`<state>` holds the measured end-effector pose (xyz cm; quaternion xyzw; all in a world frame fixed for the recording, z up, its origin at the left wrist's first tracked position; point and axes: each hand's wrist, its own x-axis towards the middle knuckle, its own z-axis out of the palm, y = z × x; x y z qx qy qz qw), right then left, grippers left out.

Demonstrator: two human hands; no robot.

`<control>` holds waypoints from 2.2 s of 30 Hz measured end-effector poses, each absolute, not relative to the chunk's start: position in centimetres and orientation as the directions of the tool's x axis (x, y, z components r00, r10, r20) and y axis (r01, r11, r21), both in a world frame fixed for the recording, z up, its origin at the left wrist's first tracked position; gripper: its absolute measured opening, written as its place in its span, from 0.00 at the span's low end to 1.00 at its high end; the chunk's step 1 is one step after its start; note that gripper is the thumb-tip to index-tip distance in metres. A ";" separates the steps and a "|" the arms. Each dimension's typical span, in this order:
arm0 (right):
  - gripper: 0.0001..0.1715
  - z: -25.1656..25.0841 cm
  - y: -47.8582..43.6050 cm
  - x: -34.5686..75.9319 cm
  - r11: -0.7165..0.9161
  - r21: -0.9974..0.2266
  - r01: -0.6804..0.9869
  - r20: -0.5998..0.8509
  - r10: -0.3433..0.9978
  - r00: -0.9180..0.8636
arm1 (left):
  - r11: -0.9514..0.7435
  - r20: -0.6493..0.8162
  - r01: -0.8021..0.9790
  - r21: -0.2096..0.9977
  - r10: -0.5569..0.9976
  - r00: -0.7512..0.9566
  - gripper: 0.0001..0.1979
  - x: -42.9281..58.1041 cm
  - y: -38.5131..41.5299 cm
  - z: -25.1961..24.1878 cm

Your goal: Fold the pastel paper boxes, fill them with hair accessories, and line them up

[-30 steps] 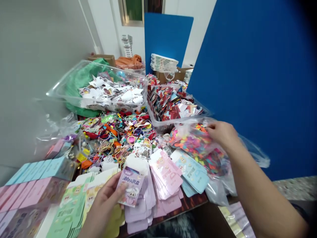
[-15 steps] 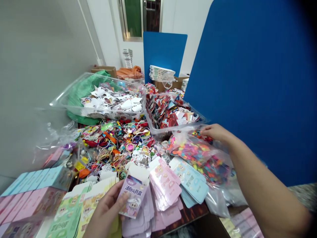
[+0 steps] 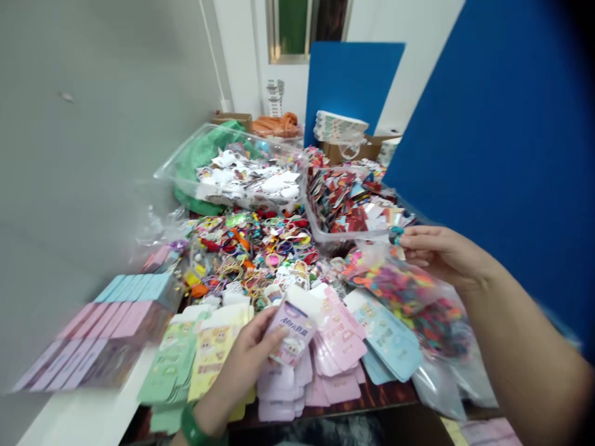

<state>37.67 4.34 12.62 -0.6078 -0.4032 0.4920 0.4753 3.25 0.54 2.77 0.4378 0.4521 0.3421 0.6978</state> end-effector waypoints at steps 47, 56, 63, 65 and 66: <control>0.16 3.4 12.5 26.9 -0.007 -0.389 0.921 -0.029 1.000 -0.004 | 0.416 -0.279 -0.181 0.891 0.818 0.503 0.19 2.1 -0.6 0.6; 0.11 2.0 14.0 26.5 0.001 -0.518 0.855 0.036 0.999 0.021 | 0.397 -0.259 -0.231 0.888 0.849 0.461 0.19 1.7 -0.4 0.8; 0.24 6.3 12.1 26.5 -0.138 -0.932 0.337 -0.135 0.990 0.030 | 0.363 -0.234 -0.285 0.887 0.887 0.399 0.20 1.5 0.3 1.6; 0.23 7.7 11.1 26.1 -0.186 -0.976 0.115 -0.190 0.981 -0.028 | 0.345 -0.224 -0.286 0.894 0.897 0.382 0.20 1.7 0.4 1.6; 0.22 8.4 10.5 25.8 -0.205 -0.976 0.070 -0.209 0.976 -0.062 | 0.329 -0.216 -0.280 0.902 0.904 0.368 0.20 1.8 0.5 1.5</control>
